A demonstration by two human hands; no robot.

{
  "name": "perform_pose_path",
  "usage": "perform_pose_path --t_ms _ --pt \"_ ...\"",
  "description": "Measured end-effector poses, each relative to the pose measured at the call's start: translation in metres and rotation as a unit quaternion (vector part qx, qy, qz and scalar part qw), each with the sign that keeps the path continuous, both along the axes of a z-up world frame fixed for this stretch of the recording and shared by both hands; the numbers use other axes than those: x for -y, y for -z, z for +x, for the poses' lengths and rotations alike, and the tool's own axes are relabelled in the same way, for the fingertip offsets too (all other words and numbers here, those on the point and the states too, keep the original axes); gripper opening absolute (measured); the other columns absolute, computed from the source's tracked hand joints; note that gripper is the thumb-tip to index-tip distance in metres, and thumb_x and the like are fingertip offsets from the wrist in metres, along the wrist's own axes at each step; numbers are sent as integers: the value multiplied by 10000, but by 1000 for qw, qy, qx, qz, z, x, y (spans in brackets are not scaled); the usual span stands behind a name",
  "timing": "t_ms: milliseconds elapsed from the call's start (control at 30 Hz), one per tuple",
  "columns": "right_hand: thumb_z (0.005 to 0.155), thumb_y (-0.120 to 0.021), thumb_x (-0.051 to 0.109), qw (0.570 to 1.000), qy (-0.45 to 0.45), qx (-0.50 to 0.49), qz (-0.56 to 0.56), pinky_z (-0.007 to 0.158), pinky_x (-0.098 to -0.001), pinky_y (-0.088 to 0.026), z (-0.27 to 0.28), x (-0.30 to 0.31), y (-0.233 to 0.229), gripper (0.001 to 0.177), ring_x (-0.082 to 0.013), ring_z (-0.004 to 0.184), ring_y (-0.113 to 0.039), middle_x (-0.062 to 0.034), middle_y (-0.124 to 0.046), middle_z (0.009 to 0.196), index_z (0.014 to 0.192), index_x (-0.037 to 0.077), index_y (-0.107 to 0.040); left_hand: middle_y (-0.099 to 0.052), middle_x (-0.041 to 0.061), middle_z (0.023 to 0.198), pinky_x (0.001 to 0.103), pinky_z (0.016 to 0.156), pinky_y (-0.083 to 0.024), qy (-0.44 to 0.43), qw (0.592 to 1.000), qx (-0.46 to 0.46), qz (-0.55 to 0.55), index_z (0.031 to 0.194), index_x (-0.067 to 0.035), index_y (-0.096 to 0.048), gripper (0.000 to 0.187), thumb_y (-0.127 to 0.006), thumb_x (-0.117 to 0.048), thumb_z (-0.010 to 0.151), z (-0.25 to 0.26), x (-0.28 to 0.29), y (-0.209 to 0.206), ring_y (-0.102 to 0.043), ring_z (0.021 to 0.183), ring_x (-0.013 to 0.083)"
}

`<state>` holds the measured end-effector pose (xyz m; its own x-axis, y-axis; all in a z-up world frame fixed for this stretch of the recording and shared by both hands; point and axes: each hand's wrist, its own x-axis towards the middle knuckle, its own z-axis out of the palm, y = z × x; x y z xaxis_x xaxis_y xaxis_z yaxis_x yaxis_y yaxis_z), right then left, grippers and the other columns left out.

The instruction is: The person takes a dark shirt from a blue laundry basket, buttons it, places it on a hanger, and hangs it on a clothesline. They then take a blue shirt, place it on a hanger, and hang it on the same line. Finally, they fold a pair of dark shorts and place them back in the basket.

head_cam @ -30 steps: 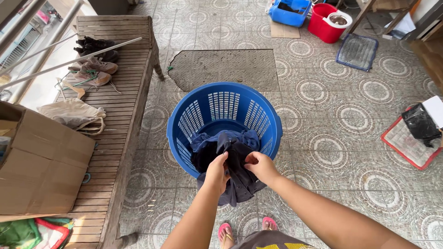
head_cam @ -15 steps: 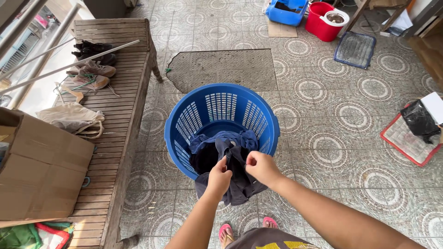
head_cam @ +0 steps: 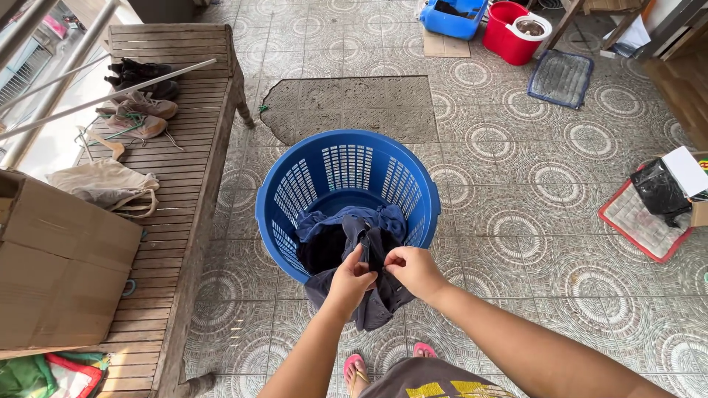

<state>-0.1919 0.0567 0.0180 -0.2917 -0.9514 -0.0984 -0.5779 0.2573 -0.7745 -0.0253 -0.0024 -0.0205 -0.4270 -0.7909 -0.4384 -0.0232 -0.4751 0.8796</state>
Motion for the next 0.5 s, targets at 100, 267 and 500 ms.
perform_pose_path --t_ms 100,267,500 --pt "765 -799 139 1000 4 4 0 717 -323 -581 1 -1 1 107 -223 801 -744 -36 -763 762 866 173 -801 -673 161 995 413 796 -680 3 1000 3 -8 1595 -143 -374 846 -677 112 848 -1 4 -1 -675 893 244" --pt "782 -786 129 1000 20 -6 -12 698 -293 -584 -2 -2 -10 95 -198 780 -744 -22 -763 761 859 183 -800 -667 152 974 408 797 -683 -14 1000 -17 1 1597 -124 -360 870 -661 134 823 -3 1 -7 -684 869 242" --pt "822 -742 54 989 74 128 17 640 -217 -606 -1 -5 -27 118 -116 698 -744 -53 -784 763 914 107 -795 -674 192 944 452 820 -681 -38 997 -56 31 1599 -82 -331 882 -553 174 785 -5 -8 -51 -728 842 310"
